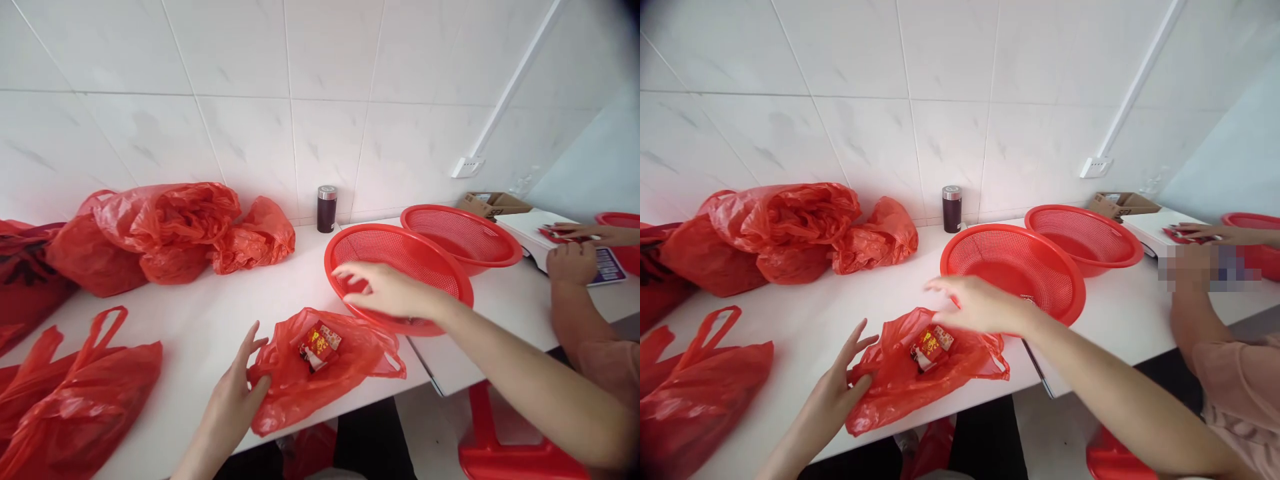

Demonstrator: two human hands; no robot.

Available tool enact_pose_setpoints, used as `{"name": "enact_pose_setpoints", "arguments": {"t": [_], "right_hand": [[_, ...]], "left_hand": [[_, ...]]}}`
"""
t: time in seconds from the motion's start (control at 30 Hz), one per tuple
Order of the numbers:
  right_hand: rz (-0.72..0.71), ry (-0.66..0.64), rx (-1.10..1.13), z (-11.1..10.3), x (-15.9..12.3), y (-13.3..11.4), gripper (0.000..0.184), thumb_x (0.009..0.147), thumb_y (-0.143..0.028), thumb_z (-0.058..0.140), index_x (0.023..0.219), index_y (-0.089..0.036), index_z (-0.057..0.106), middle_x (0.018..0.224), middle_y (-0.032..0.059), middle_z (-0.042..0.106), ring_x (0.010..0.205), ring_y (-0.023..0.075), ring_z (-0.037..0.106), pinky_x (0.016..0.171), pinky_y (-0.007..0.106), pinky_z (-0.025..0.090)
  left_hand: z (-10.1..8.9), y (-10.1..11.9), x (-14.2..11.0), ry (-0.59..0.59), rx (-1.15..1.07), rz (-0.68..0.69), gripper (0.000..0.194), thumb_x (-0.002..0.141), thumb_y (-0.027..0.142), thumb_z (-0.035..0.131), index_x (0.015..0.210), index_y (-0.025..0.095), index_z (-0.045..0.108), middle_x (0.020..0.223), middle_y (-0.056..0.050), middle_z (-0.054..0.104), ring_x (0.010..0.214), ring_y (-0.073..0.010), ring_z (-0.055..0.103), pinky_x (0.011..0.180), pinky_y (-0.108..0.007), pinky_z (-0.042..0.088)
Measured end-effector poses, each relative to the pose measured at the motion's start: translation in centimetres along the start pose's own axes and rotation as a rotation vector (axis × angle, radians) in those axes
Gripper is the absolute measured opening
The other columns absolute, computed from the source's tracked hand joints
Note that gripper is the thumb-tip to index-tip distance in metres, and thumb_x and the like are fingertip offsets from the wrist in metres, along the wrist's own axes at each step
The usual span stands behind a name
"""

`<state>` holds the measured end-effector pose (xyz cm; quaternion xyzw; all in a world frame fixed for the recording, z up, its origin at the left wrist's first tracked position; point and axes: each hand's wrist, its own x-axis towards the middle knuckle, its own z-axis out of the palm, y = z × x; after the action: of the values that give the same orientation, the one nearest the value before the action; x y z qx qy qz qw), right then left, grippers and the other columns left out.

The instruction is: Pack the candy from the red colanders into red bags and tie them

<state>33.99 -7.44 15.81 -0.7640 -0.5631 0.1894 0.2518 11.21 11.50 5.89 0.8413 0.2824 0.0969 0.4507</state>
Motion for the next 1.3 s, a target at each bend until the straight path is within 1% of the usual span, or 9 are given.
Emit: {"name": "enact_pose_setpoints", "arguments": {"t": [0.07,0.17,0.27,0.5,0.73,0.93,1.03,1.17,1.3], "right_hand": [[0.204,0.088,-0.125,-2.5,-0.4,3.2,0.056,0.087,-0.042,0.056,0.14,-0.033,0.041,0.141,0.0059,0.045,0.123,0.0242,0.049,0.099,0.036,0.042],[0.658,-0.171,-0.305,-3.4,-1.2,8.6,0.087,0.066,-0.047,0.075,0.143,-0.028,0.039,0.146,0.0175,0.034,0.115,0.0365,0.053,0.087,0.045,0.046],[0.774,-0.277,-0.293,-1.9,-2.2,11.6,0.094,0.054,-0.043,0.082,0.139,-0.027,0.045,0.137,0.021,0.041,0.092,0.0319,0.063,0.068,0.038,0.049],[0.674,-0.233,-0.117,-0.5,-1.9,12.0,0.015,0.067,-0.025,0.071,0.078,-0.017,0.065,0.078,0.0051,0.064,0.063,0.0154,0.06,0.054,0.024,0.042],[0.401,-0.006,0.159,-4.0,-0.7,6.1,0.005,0.087,-0.023,0.049,0.088,-0.019,0.047,0.086,0.0029,0.064,0.074,0.011,0.063,0.063,0.02,0.05],[-0.037,0.015,0.218,3.1,0.8,-2.8,0.015,0.086,-0.03,0.059,0.095,-0.02,0.056,0.104,0.0035,0.06,0.083,0.0129,0.061,0.072,0.025,0.049],[-0.074,0.041,0.083,5.1,1.1,-4.0,0.026,0.089,-0.032,0.059,0.114,-0.023,0.055,0.124,0.0049,0.053,0.094,0.0148,0.059,0.083,0.029,0.047],[-0.03,0.086,-0.032,3.1,-0.8,-3.7,0.02,0.094,-0.033,0.054,0.111,-0.025,0.059,0.112,0.0023,0.057,0.09,0.0139,0.058,0.081,0.028,0.045],[0.1,-0.118,-0.284,1.8,-4.8,-3.0,0.021,0.086,-0.04,0.063,0.102,-0.027,0.065,0.1,0.0038,0.058,0.093,0.0211,0.056,0.075,0.031,0.043]], "left_hand": [[0.2,-0.5,-0.2,0.028,0.045,0.0,0.065,0.084,0.031,0.045,0.146,0.035,0.027,0.136,-0.005,0.053,0.07,-0.0122,0.061,0.064,-0.027,0.049],[0.5,-1.0,-0.4,0.061,0.094,0.02,0.052,0.084,0.033,0.045,0.136,0.034,0.042,0.134,-0.003,0.053,0.073,-0.0138,0.064,0.065,-0.028,0.05],[1.0,-1.2,-0.4,0.096,0.113,0.068,0.048,0.083,0.032,0.046,0.131,0.033,0.047,0.133,-0.003,0.054,0.065,-0.0115,0.061,0.063,-0.028,0.051],[1.3,-1.6,-0.4,0.1,0.055,0.088,0.047,0.084,0.035,0.046,0.131,0.032,0.049,0.133,-0.004,0.053,0.072,-0.0136,0.064,0.061,-0.026,0.052],[-0.4,-1.5,-0.1,0.135,0.142,0.072,0.025,0.081,0.043,0.055,0.096,0.026,0.065,0.101,-0.003,0.067,0.08,-0.0183,0.065,0.062,-0.025,0.053],[0.0,0.8,-0.3,0.064,-0.191,0.023,0.032,0.083,0.052,0.055,0.084,0.021,0.061,0.08,-0.001,0.062,0.072,-0.0158,0.057,0.063,-0.022,0.047],[-0.7,1.1,-0.8,0.051,-0.387,0.012,0.03,0.084,0.049,0.056,0.087,0.02,0.062,0.083,-0.001,0.062,0.081,-0.0167,0.056,0.073,-0.022,0.047],[-2.5,-0.7,-1.5,0.102,-0.539,0.011,0.027,0.083,0.046,0.061,0.096,0.022,0.065,0.093,-0.001,0.065,0.089,-0.0167,0.057,0.082,-0.022,0.047],[-3.9,-2.5,-2.5,0.192,-0.646,-0.028,0.026,0.076,0.046,0.069,0.091,0.025,0.069,0.101,0.0,0.066,0.102,-0.0185,0.056,0.088,-0.02,0.047]]}}
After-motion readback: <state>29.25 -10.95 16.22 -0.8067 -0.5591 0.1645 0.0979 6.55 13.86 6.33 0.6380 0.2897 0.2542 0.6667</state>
